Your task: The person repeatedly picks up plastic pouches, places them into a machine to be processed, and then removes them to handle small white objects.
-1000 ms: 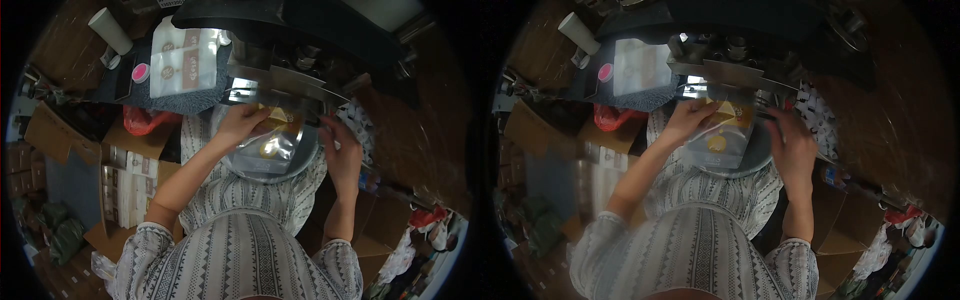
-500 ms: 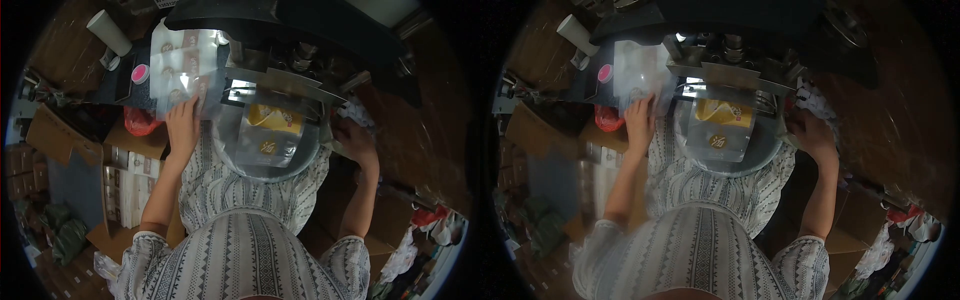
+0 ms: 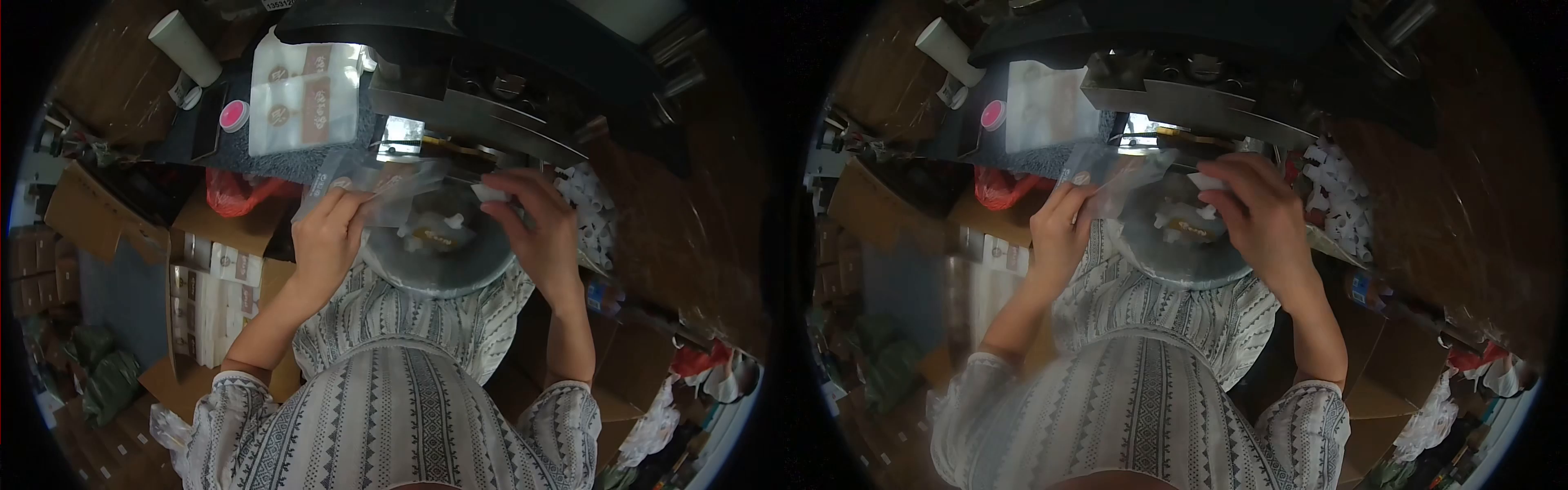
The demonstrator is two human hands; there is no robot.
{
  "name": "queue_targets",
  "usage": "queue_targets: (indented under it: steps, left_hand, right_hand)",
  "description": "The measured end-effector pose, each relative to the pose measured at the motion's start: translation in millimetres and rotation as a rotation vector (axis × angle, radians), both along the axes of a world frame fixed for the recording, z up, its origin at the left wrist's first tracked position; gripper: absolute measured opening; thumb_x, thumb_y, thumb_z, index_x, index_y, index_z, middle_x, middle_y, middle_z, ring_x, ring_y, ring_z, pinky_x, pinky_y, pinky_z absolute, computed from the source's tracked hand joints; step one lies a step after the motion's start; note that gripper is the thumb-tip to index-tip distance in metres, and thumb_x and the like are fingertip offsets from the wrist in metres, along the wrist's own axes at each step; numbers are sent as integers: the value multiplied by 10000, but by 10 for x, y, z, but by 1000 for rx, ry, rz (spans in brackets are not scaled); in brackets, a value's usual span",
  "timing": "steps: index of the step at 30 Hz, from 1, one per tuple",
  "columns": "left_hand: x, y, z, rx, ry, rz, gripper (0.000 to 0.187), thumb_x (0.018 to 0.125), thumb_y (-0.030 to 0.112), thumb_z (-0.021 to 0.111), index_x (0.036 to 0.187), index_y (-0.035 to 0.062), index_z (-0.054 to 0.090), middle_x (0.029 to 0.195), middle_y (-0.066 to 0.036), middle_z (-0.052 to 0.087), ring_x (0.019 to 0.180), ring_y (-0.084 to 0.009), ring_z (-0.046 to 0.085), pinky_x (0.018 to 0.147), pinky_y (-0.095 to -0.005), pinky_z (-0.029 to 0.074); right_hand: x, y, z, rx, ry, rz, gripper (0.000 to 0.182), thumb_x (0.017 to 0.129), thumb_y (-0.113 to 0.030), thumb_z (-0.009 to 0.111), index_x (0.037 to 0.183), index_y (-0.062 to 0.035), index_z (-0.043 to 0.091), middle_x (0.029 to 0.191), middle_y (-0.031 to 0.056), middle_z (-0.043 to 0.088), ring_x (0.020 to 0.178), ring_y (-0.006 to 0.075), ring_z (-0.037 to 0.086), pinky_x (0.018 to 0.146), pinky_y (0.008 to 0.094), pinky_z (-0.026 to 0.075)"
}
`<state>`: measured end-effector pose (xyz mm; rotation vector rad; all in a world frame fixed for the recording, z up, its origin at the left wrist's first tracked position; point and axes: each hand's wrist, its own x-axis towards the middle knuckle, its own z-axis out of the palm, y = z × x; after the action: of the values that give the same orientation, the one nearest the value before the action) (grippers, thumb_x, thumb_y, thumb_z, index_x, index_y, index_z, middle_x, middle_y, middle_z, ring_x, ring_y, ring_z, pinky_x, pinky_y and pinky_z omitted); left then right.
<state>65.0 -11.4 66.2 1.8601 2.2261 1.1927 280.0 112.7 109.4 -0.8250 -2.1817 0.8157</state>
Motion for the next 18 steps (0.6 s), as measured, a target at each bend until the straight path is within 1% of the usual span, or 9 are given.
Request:
queue_targets:
  steps: [4, 6, 7, 9, 10, 12, 15, 16, 18]
  left_hand:
    - [28, -30, 6, -18, 20, -106, 113, 787, 33, 672, 895, 63, 658, 824, -88, 624, 681, -285, 626, 571, -348, 486]
    - [73, -36, -40, -116, -21, -273, 117, 803, 42, 669, 918, 22, 661, 795, -127, 604, 648, -294, 596, 573, -318, 469]
    - [100, -16, -101, -115, -22, -275, 117, 803, 42, 669, 918, 22, 661, 795, -127, 604, 648, -294, 596, 573, -318, 469]
    - [163, 76, -225, -158, -239, -382, 128, 854, 109, 660, 927, 5, 666, 807, -108, 636, 607, -217, 612, 557, -319, 466]
    - [199, 144, -234, -155, -239, -382, 128, 854, 109, 660, 927, 5, 666, 807, -108, 636, 607, -217, 612, 557, -319, 466]
    - [253, 318, -247, -513, -914, -218, 186, 897, 162, 633, 968, -6, 668, 815, -92, 668, 646, -147, 641, 570, -327, 476]
    - [166, 672, -324, -557, -911, -178, 279, 905, 231, 637, 976, -37, 664, 742, -91, 665, 670, -103, 632, 588, -314, 489]
    - [208, 714, -334, -557, -912, -179, 279, 905, 231, 637, 976, -37, 664, 742, -91, 665, 670, -103, 632, 588, -314, 489]
    - [283, 771, -349, -413, -1450, -134, 376, 904, 309, 632, 972, -61, 653, 717, -104, 654, 652, -151, 644, 602, -299, 510]
  right_hand:
    - [-94, 4, -31, 209, -46, 168, 291, 759, -18, 719, 1040, -61, 656, 1000, 103, 625, 834, 266, 640, 708, 340, 542]
    - [-87, -19, -78, -39, -72, 274, 288, 779, -38, 710, 1057, -50, 640, 1007, 111, 631, 861, 277, 640, 728, 336, 539]
    - [-91, -17, -77, -39, -74, 272, 288, 779, -38, 710, 1057, -50, 640, 1007, 111, 631, 861, 277, 640, 728, 336, 539]
    - [-103, -1, -68, -374, -79, 106, 327, 786, -57, 717, 1103, -56, 638, 1019, 86, 649, 900, 206, 639, 760, 298, 514]
    - [-88, 7, -83, -370, -80, 106, 327, 786, -57, 717, 1103, -56, 638, 1019, 86, 649, 900, 206, 639, 760, 298, 514]
    - [-4, 37, -140, -114, -50, -92, 307, 812, -115, 708, 1102, -67, 619, 1024, 126, 634, 927, 307, 634, 778, 363, 523]
    - [233, 48, -102, 123, -276, -152, 335, 810, -120, 694, 1131, -75, 608, 1018, 126, 639, 917, 299, 637, 749, 391, 518]
    - [308, 94, -117, 124, -277, -153, 335, 810, -120, 694, 1131, -75, 608, 1018, 126, 639, 917, 299, 637, 749, 391, 518]
    - [466, 209, -215, 305, -502, -380, 274, 816, -103, 662, 1086, -72, 631, 1036, 116, 643, 875, 305, 628, 753, 395, 503]
